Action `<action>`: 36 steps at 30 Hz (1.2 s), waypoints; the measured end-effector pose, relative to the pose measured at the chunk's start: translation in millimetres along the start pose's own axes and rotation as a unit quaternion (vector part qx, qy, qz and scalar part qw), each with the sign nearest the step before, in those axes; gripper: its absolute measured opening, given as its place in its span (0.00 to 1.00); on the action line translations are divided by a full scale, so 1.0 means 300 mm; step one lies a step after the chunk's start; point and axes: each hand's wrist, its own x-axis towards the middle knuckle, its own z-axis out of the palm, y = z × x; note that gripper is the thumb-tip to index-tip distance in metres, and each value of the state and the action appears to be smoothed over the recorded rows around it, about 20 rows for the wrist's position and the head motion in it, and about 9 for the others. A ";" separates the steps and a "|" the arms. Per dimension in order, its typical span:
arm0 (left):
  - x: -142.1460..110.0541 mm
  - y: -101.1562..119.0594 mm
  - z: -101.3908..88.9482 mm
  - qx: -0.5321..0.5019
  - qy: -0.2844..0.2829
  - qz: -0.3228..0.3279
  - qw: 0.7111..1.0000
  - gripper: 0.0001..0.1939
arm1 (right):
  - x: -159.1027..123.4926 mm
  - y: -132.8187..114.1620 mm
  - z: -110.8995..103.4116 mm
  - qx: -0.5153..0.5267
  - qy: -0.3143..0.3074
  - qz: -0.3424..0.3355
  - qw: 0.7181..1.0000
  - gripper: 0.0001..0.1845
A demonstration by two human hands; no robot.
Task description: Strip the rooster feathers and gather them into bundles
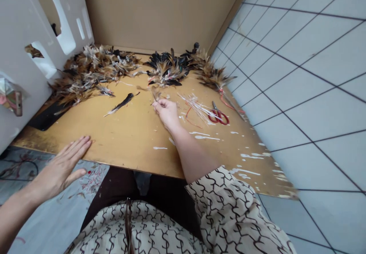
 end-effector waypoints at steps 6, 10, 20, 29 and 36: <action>-0.235 -0.024 -0.032 0.072 0.091 -0.128 0.985 0.35 | 0.003 -0.005 0.010 0.038 -0.005 0.004 0.999 0.11; -0.194 0.026 -0.066 0.075 0.157 -0.195 0.965 0.35 | 0.008 -0.007 0.028 0.043 0.000 0.010 0.999 0.11; 0.513 0.416 -0.018 -0.041 -0.057 0.038 0.997 0.37 | -0.002 -0.019 -0.019 0.067 0.015 -0.020 0.997 0.11; 0.697 0.395 0.021 -0.072 -0.156 -0.007 0.985 0.50 | -0.008 -0.031 -0.021 0.046 -0.002 -0.016 0.999 0.11; 0.511 0.268 0.018 -0.025 -0.105 -0.072 0.992 0.49 | -0.013 -0.029 -0.013 0.062 -0.003 -0.002 0.998 0.10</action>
